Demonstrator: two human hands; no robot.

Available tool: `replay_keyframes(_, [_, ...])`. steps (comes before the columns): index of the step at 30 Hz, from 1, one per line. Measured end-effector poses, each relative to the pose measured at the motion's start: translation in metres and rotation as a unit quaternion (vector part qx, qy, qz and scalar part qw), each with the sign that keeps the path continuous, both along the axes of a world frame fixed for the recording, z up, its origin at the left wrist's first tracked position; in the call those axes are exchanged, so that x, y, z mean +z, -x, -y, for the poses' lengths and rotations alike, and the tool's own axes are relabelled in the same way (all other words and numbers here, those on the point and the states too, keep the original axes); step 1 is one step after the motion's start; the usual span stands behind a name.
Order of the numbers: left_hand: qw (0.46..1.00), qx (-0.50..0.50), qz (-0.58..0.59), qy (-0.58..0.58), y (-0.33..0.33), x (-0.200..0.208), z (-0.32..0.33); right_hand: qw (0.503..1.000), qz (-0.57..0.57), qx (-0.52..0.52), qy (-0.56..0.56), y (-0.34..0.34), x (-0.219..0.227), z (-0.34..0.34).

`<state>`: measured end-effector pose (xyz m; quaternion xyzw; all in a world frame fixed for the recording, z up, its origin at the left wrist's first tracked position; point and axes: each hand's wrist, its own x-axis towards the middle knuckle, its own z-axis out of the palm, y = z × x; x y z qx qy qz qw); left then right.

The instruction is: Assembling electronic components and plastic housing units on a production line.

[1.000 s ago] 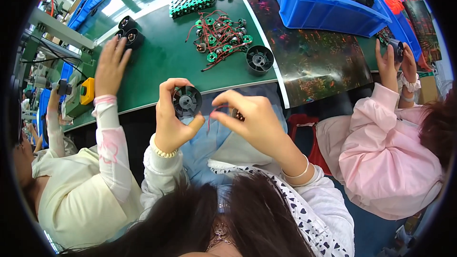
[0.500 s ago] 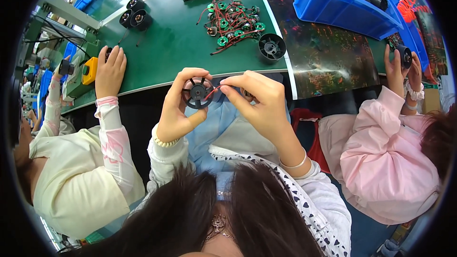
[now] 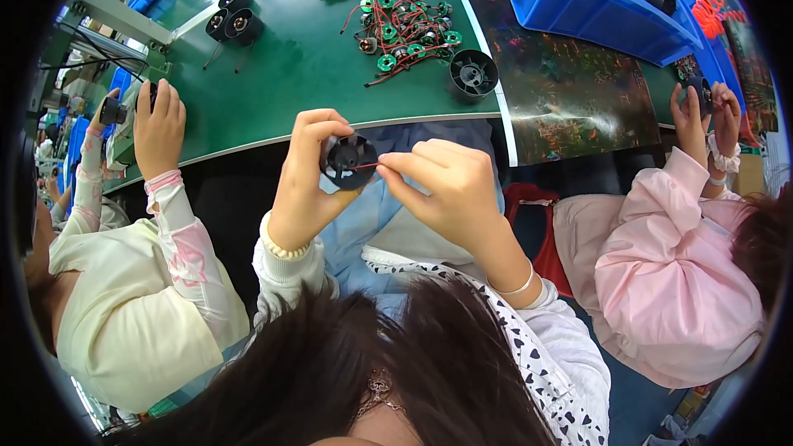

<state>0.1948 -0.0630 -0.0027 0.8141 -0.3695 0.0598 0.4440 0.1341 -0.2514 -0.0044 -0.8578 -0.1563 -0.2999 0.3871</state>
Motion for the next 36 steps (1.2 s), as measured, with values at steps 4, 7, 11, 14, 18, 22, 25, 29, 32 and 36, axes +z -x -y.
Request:
replay_keyframes(4, [0.997,-0.006,0.055,-0.045,0.008,0.006,0.004,0.997,-0.026,-0.009,0.071,0.003,0.003,-0.015])
replay_keyframes(7, [1.0,0.003,0.016,-0.019,0.015,0.006,0.007,0.995,-0.041,-0.017,0.088,0.005,0.005,-0.016])
replay_keyframes(11, [0.982,0.04,-0.156,0.101,0.021,0.004,0.008,0.995,-0.062,-0.03,0.067,0.006,0.006,-0.012])
replay_keyframes(14, [0.992,0.026,-0.087,0.086,0.018,0.005,0.007,0.999,-0.002,-0.034,0.008,0.004,0.007,-0.004])
replay_keyframes(18, [0.997,0.004,-0.014,0.076,0.015,0.005,0.005,0.997,-0.016,-0.005,-0.069,0.008,0.01,-0.003])
replay_keyframes(22, [0.996,-0.026,-0.02,0.088,0.017,0.007,-0.002,0.979,-0.081,0.068,-0.172,0.012,0.01,0.0])
replay_keyframes(25, [0.97,-0.064,-0.185,0.142,0.024,0.013,-0.012,0.916,-0.171,0.194,-0.305,0.015,0.004,0.007])
replay_keyframes(29, [0.971,-0.082,-0.034,0.223,0.022,0.016,0.014,0.748,-0.191,0.289,-0.566,0.009,-0.023,-0.012])
replay_keyframes(32, [0.968,-0.066,0.042,0.237,0.024,0.019,0.025,0.642,-0.205,0.315,-0.669,0.008,-0.021,-0.02])
replay_keyframes(36, [0.973,-0.008,0.117,0.199,0.025,0.023,0.034,0.539,-0.233,0.31,-0.748,0.01,-0.013,-0.022])
